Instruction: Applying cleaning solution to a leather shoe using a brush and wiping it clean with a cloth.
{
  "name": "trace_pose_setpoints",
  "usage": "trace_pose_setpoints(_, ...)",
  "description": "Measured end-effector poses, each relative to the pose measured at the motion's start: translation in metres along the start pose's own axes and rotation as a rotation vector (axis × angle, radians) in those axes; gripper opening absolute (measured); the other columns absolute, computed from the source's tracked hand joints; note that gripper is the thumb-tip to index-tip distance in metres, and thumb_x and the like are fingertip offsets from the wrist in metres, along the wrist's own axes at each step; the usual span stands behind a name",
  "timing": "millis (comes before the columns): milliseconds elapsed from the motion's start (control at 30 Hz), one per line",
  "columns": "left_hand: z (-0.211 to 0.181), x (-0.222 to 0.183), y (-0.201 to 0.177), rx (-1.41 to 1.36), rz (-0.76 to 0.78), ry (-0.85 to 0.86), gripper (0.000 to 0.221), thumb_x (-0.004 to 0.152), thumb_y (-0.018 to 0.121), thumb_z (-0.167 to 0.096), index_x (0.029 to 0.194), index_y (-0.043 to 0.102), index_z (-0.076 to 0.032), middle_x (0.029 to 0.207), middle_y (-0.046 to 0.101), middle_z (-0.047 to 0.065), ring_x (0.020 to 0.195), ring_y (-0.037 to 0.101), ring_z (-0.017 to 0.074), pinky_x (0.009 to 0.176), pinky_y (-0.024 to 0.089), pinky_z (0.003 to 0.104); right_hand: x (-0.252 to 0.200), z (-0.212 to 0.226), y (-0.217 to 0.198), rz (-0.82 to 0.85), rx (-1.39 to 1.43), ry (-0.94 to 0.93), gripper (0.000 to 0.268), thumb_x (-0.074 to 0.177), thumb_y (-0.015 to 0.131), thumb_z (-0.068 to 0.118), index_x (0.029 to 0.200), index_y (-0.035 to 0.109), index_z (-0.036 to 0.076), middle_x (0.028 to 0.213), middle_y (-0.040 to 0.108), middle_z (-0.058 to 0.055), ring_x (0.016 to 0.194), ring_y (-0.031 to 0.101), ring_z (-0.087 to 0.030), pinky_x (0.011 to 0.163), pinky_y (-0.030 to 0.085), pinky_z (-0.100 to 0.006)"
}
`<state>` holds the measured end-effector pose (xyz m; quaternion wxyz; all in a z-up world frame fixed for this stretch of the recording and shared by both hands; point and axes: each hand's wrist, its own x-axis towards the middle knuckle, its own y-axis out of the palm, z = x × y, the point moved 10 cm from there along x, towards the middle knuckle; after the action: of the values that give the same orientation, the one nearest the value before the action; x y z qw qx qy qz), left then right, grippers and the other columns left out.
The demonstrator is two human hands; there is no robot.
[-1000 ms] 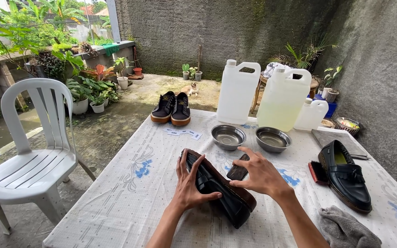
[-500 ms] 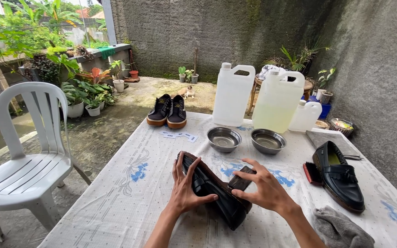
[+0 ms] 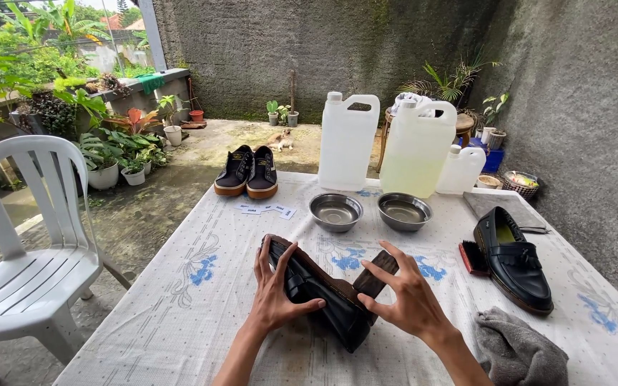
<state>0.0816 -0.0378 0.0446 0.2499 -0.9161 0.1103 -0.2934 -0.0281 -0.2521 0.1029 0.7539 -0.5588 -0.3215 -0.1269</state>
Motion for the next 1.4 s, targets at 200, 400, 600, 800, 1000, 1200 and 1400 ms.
trace_pose_setpoints(200,0.001,0.000,0.000,-0.014,-0.022,0.037,0.119,0.052,0.087,-0.067,0.154,0.031,-0.041,0.172,-0.011,0.008,0.157,-0.010,0.0443,0.115,0.017,0.075,-0.007,0.028,0.001,0.147,0.178,-0.178,0.060,0.071,0.084,0.042,0.123,0.072,0.015,0.151,0.045,-0.020,0.132,0.053,-0.038,0.099,0.051,-0.063)
trace_pose_setpoints(400,0.004,0.001,0.002,-0.013,-0.016,0.023,0.119,0.052,0.088,-0.066,0.154,0.032,-0.042,0.172,-0.011,0.008,0.158,-0.010,0.0421,0.116,0.018,0.074,-0.007,-0.008,-0.001,0.043,0.101,-0.029,0.057,0.071,0.082,0.047,0.118,0.071,0.017,0.155,0.041,-0.016,0.135,0.050,-0.040,0.101,0.047,-0.070)
trace_pose_setpoints(600,0.005,0.000,0.002,-0.002,-0.019,0.036,0.120,0.053,0.087,-0.067,0.155,0.030,-0.042,0.172,-0.012,0.009,0.158,-0.009,0.0418,0.115,0.017,0.075,-0.020,0.009,0.008,0.098,0.163,-0.172,0.062,0.067,0.086,0.052,0.117,0.065,0.021,0.150,0.044,-0.015,0.132,0.050,-0.035,0.099,0.049,-0.067)
trace_pose_setpoints(800,0.007,0.003,0.001,0.051,-0.008,-0.011,0.122,0.052,0.091,-0.064,0.155,0.031,-0.041,0.172,-0.008,0.007,0.157,-0.012,0.0425,0.119,0.012,0.070,-0.020,-0.033,0.005,-0.014,0.107,-0.050,0.059,0.066,0.084,0.051,0.115,0.067,0.022,0.150,0.044,-0.011,0.135,0.049,-0.033,0.105,0.043,-0.069)
trace_pose_setpoints(1000,0.027,0.004,-0.008,0.090,0.014,-0.155,0.120,0.047,0.083,-0.073,0.153,0.031,-0.049,0.172,-0.002,0.011,0.156,0.006,0.0413,0.112,0.029,0.073,-0.021,0.017,-0.008,-0.026,0.334,-0.240,0.059,0.070,0.079,0.048,0.116,0.065,0.015,0.146,0.047,-0.022,0.129,0.056,-0.038,0.103,0.052,-0.060)
trace_pose_setpoints(1200,0.028,0.005,-0.006,0.054,0.063,-0.115,0.121,0.048,0.083,-0.072,0.153,0.030,-0.048,0.172,-0.005,0.008,0.156,0.010,0.0425,0.113,0.032,0.070,-0.026,0.004,0.002,-0.074,0.163,-0.245,0.062,0.072,0.075,0.059,0.116,0.063,0.017,0.142,0.050,-0.018,0.121,0.060,-0.036,0.090,0.059,-0.059)
trace_pose_setpoints(1400,0.001,0.001,0.003,0.234,-0.109,0.090,0.131,0.055,0.075,-0.083,0.160,0.020,-0.026,0.172,-0.003,0.015,0.159,0.000,0.0354,0.124,0.010,0.061,-0.027,0.016,-0.002,-0.122,0.145,-0.259,0.064,0.076,0.071,0.063,0.120,0.062,0.016,0.140,0.052,-0.019,0.118,0.061,-0.032,0.090,0.060,-0.055)
